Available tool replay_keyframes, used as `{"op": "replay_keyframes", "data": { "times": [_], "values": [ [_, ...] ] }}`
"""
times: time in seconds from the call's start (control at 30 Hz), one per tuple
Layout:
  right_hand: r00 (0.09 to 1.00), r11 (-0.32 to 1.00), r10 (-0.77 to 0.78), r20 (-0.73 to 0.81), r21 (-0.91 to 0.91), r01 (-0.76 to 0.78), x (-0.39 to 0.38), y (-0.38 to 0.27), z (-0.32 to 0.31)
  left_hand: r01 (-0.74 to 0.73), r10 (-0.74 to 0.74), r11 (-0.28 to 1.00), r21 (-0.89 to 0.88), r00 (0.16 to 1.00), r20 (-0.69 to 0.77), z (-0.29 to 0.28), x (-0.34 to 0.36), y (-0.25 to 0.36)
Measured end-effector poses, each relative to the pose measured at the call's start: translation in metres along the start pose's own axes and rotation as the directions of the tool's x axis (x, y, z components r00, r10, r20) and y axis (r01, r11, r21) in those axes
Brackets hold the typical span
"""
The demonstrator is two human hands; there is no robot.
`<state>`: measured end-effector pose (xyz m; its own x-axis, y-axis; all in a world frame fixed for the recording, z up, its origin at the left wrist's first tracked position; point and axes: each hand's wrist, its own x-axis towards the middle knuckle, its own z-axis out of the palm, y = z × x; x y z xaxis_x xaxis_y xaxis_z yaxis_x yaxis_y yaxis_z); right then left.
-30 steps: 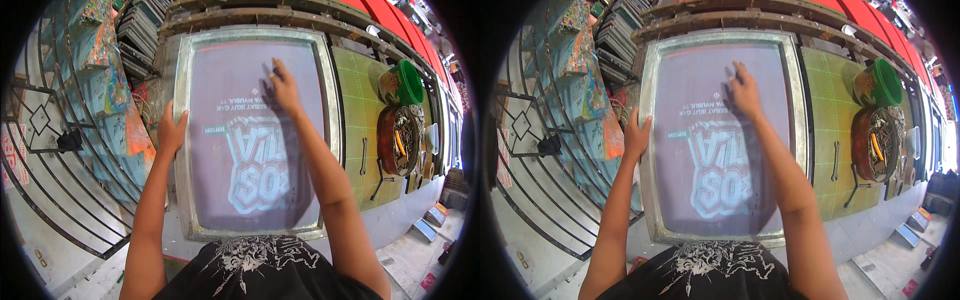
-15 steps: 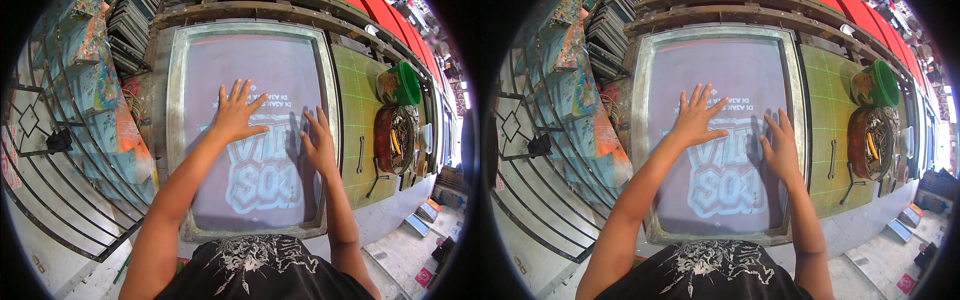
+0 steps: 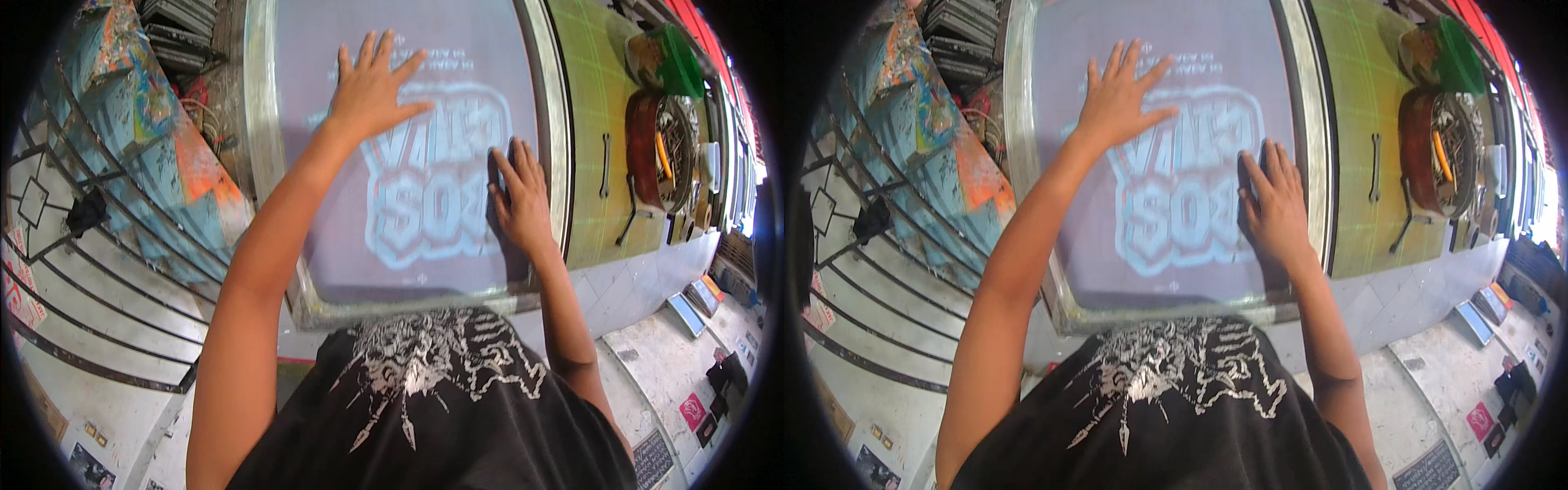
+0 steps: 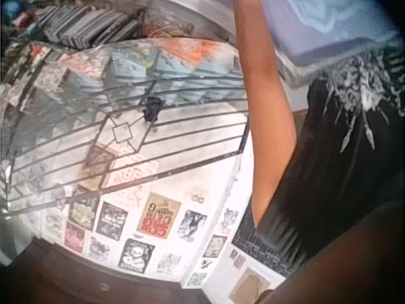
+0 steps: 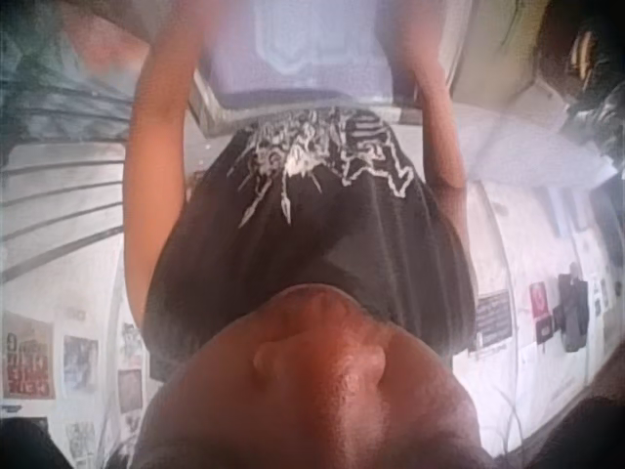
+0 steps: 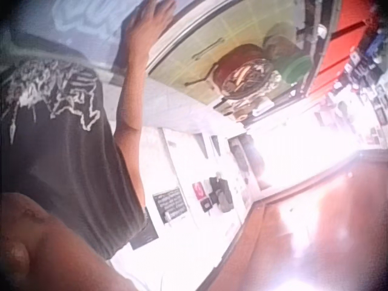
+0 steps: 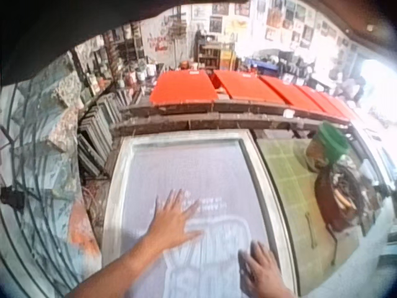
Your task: The person selects a metal clip from a bin and uses a screwdriver to tighten or adjust the tension of a screen-printing frame before lifting it from the workstation and checking its alignment.
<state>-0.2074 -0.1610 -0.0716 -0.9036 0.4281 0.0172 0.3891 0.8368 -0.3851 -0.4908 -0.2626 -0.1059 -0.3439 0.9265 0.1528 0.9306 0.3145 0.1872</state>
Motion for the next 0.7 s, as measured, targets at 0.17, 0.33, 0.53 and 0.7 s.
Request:
{"op": "replay_keyframes", "data": {
  "times": [0.17,0.33,0.53,0.7],
  "values": [
    [1.0,0.997,0.0,0.006,-0.072,0.0,-0.037,-0.006,0.006,-0.201,0.215,0.975,-0.091,0.96,0.178,-0.011,-0.092,0.056],
    [0.999,0.996,-0.038,-0.022,-0.083,0.037,-0.059,-0.007,0.011,-0.199,0.276,0.95,-0.24,0.895,0.35,-0.049,-0.214,0.107],
    [0.995,0.99,-0.073,-0.072,-0.127,0.063,-0.063,-0.002,0.021,-0.186,0.289,0.946,-0.264,0.855,0.432,-0.065,-0.241,0.12],
    [0.992,0.986,-0.083,-0.095,-0.149,0.069,-0.066,0.001,0.027,-0.165,0.29,0.937,-0.307,0.859,0.423,-0.071,-0.245,0.122]
  ]
}}
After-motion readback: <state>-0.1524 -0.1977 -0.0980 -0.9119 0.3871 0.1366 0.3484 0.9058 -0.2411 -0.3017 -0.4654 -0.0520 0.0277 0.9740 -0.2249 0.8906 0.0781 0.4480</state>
